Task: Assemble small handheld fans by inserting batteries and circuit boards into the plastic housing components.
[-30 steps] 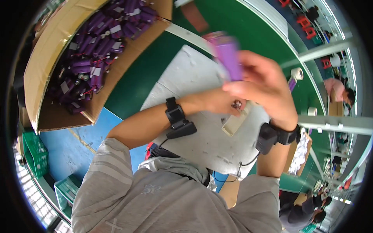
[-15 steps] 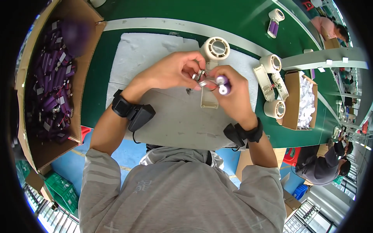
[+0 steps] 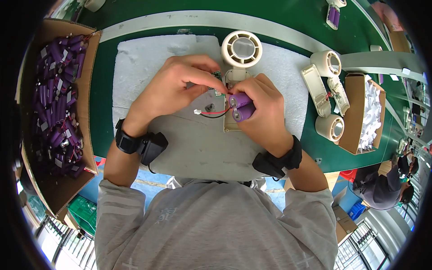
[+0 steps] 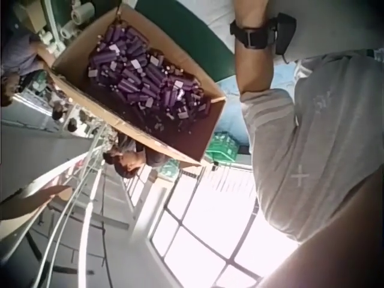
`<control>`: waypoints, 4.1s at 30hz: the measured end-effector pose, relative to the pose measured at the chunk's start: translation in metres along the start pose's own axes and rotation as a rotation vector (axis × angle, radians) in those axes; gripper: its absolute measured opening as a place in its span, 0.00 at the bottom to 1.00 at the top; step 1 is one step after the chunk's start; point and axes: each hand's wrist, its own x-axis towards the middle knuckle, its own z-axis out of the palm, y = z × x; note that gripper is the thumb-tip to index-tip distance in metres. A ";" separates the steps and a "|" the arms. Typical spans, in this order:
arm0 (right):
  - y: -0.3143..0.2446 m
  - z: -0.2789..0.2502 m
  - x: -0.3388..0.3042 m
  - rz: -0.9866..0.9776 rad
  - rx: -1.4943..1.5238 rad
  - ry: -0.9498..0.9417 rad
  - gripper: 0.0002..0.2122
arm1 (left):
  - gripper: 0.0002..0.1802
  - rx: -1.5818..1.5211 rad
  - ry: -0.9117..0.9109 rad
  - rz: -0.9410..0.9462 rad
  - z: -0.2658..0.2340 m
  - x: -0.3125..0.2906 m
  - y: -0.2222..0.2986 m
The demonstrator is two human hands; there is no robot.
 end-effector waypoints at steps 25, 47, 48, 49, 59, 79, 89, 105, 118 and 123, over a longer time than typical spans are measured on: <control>0.007 -0.012 -0.008 0.332 0.218 0.143 0.11 | 0.14 -0.405 -0.103 -0.287 0.008 0.002 0.014; 0.005 -0.012 -0.006 0.042 0.027 0.023 0.06 | 0.08 -0.540 0.024 -0.498 0.007 0.002 0.014; 0.004 -0.012 -0.006 0.085 -0.003 0.037 0.06 | 0.08 -0.537 0.028 -0.513 0.007 0.003 0.014; 0.004 -0.011 -0.006 0.085 -0.004 0.037 0.06 | 0.08 -0.538 0.027 -0.513 0.007 0.003 0.014; 0.004 -0.012 -0.005 0.078 0.062 0.023 0.06 | 0.15 -0.628 -0.086 -0.511 -0.002 0.002 0.010; 0.004 -0.012 -0.005 0.100 0.110 -0.036 0.03 | 0.18 -0.626 -0.074 -0.454 -0.004 0.004 0.006; 0.004 -0.012 -0.005 0.097 0.132 -0.033 0.02 | 0.18 -0.556 -0.013 -0.345 0.000 0.004 0.009; 0.007 -0.013 -0.006 -0.015 0.068 -0.091 0.03 | 0.21 -0.435 -0.076 -0.317 0.005 0.004 0.011; 0.005 -0.005 -0.004 0.015 0.023 0.103 0.20 | 0.16 -0.295 0.059 -0.301 0.019 0.002 0.018; 0.003 -0.008 -0.003 0.005 0.011 0.111 0.21 | 0.14 -0.283 0.154 -0.270 0.024 0.002 0.016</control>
